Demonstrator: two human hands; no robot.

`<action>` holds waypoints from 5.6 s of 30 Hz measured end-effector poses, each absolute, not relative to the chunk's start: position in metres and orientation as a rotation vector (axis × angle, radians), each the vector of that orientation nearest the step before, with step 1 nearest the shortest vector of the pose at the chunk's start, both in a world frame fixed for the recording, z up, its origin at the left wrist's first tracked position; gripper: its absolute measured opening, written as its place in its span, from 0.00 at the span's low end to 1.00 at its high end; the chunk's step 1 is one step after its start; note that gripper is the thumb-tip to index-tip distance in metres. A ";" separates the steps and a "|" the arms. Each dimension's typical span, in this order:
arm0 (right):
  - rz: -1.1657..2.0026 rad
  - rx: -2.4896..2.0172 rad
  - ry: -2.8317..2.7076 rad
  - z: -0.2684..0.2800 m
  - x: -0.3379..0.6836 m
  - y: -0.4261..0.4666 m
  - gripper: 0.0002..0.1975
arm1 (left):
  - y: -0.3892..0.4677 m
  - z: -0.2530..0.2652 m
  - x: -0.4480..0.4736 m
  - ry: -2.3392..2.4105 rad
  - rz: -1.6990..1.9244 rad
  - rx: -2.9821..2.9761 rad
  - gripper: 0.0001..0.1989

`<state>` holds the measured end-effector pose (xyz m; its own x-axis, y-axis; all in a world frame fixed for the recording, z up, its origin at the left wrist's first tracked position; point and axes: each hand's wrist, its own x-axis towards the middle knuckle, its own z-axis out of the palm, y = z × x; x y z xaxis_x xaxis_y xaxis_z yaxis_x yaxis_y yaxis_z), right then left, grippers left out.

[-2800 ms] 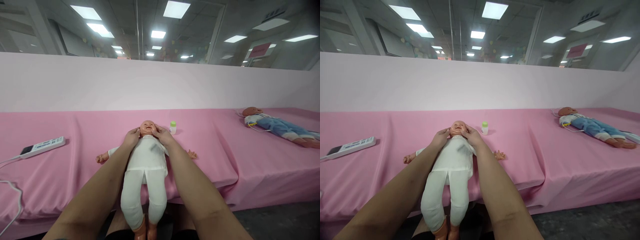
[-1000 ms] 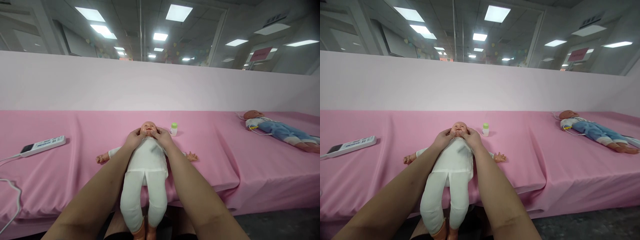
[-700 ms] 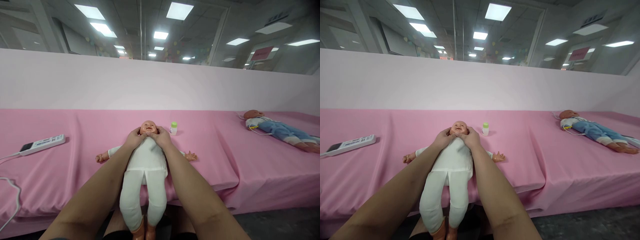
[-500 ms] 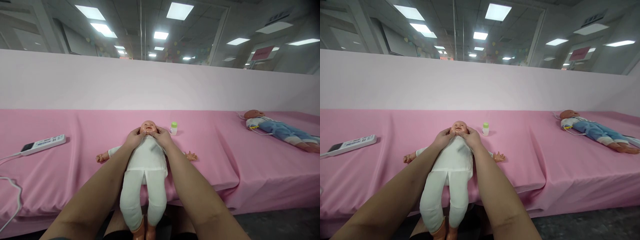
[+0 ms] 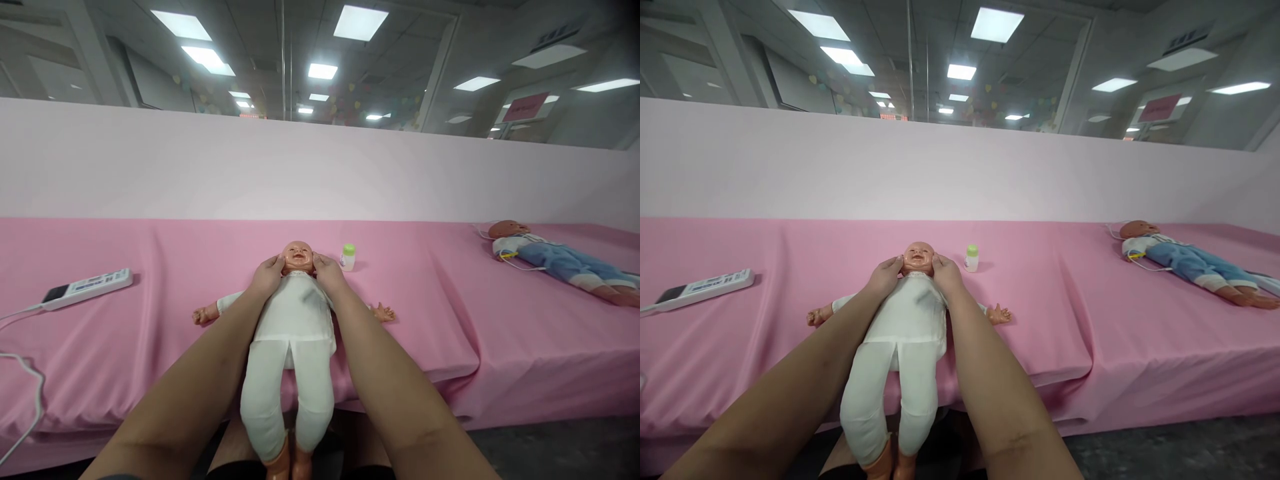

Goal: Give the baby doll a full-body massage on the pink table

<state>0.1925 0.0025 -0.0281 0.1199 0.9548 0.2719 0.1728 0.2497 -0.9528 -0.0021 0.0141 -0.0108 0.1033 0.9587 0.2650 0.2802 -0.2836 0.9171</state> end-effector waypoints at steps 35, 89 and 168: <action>0.829 -1.176 -1.349 -0.014 0.191 -0.014 0.26 | 0.016 -0.013 -0.003 1.047 1.203 1.650 0.31; 0.734 -1.339 -1.412 -0.006 0.188 -0.022 0.34 | 0.006 -0.002 -0.004 1.269 1.140 1.812 0.32; 0.718 -1.336 -1.417 -0.009 0.189 -0.019 0.30 | 0.002 0.001 -0.002 1.342 1.099 1.813 0.32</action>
<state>0.1890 -0.0187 -0.0086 0.1313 0.9548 0.2668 0.3492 0.2073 -0.9138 -0.0023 0.0024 0.0007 0.1369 0.9571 0.2555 0.4391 -0.2898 0.8504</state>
